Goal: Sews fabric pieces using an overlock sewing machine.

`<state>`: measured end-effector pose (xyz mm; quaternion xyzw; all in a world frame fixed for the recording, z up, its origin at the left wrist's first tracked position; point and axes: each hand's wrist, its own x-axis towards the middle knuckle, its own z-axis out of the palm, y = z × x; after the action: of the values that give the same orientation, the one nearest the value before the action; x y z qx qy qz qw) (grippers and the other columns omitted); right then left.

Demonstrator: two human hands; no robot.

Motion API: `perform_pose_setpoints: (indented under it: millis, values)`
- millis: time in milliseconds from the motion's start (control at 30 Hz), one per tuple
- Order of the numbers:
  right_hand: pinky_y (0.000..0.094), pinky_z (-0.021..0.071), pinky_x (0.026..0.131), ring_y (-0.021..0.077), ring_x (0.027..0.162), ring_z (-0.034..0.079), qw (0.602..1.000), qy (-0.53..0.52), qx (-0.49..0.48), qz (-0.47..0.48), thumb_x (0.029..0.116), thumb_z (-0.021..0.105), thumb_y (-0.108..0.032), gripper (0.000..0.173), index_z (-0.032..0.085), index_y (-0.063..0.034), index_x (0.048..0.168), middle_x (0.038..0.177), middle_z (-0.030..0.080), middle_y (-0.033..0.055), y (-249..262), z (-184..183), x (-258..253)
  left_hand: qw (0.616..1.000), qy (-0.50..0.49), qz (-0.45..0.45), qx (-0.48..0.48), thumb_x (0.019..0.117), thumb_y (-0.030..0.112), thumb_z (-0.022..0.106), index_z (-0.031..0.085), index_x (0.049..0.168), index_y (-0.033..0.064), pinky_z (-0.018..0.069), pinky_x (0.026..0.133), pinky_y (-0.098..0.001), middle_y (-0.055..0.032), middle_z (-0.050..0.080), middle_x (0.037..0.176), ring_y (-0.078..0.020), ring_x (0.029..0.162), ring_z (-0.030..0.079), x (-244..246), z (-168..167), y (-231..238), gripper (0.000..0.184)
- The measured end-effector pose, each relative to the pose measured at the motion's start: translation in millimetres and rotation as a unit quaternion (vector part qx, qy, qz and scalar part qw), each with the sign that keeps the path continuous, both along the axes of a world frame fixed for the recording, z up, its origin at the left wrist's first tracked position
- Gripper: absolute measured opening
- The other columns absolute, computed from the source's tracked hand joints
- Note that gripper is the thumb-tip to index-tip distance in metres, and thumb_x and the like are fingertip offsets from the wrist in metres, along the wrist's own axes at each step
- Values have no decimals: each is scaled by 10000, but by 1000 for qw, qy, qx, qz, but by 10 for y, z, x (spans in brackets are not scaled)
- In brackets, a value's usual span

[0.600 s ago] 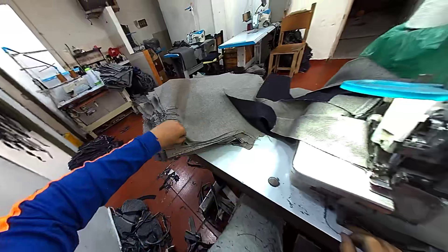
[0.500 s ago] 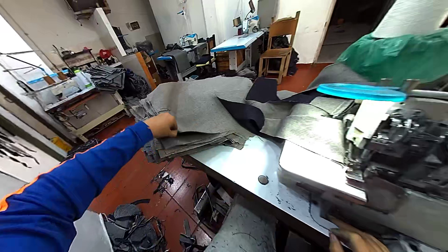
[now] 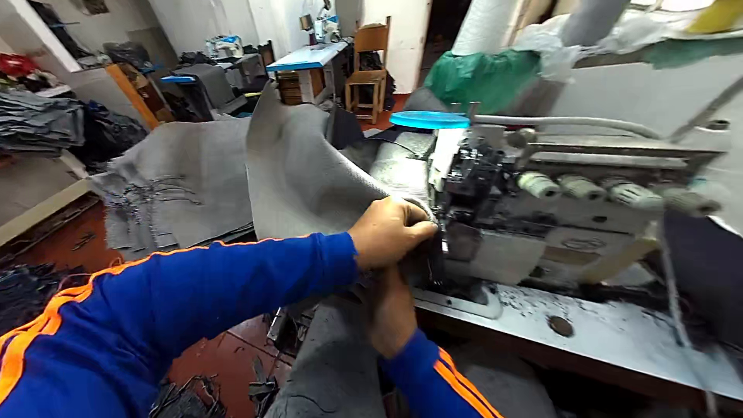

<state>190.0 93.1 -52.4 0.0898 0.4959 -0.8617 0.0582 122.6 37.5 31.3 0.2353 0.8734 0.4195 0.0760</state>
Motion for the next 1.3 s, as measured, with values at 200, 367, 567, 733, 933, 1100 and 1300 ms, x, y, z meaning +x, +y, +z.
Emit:
perform_pose_setpoints:
  millis: [200,367,567,733,933,1100,1300]
  values:
    - [217,556,769,10,814,660,987,101,106,-66,987,544,-17,133,662,37,961,826,683,13,-56,-256,-25,922,300,-207,-131,1001,102,598,663,1353,64,437,1154,-414,-154,624,1404,-279,1362,553,-205,-470,-478,360]
    - [205,568,753,-17,780,670,928,247,266,86,983,613,-141,176,715,2,963,828,717,-7,743,-620,205,909,387,-32,-149,1047,403,505,670,1361,169,533,985,-355,-28,709,1224,-178,1146,653,264,-711,-588,424]
    - [440,629,661,205,685,718,778,137,599,-130,1010,588,-172,230,715,-12,1113,834,735,87,2805,29,-36,878,466,64,-87,1016,349,549,777,1049,86,536,707,-464,-106,677,818,-297,776,659,-54,-919,-218,349]
    - [722,442,942,528,1081,638,672,5,723,-158,1056,482,-125,312,682,74,1188,1122,675,338,3736,291,-978,901,421,65,-86,966,402,561,687,868,77,496,559,-467,-47,571,655,-250,592,601,-283,-818,-57,363]
    - [758,415,956,585,1164,580,607,-116,785,-33,958,698,-154,316,682,106,1136,1186,625,403,3854,293,-1802,917,369,98,-118,940,495,632,689,1203,45,500,952,-577,-160,703,1128,-375,1092,658,-260,-788,-2,524]
    - [816,396,892,634,1094,574,644,13,760,-81,961,665,-74,292,631,113,1182,1125,619,419,3938,286,-1538,942,325,5,-86,952,305,677,719,964,59,519,841,-500,-105,666,923,-300,948,649,-291,-656,-89,250]
    - [469,554,842,242,1005,658,705,240,629,-223,859,699,-161,649,423,76,1396,1178,636,239,2980,190,16,954,171,-124,211,872,-17,738,707,952,-25,556,688,-162,-17,713,827,-4,732,651,-182,-411,-315,86]
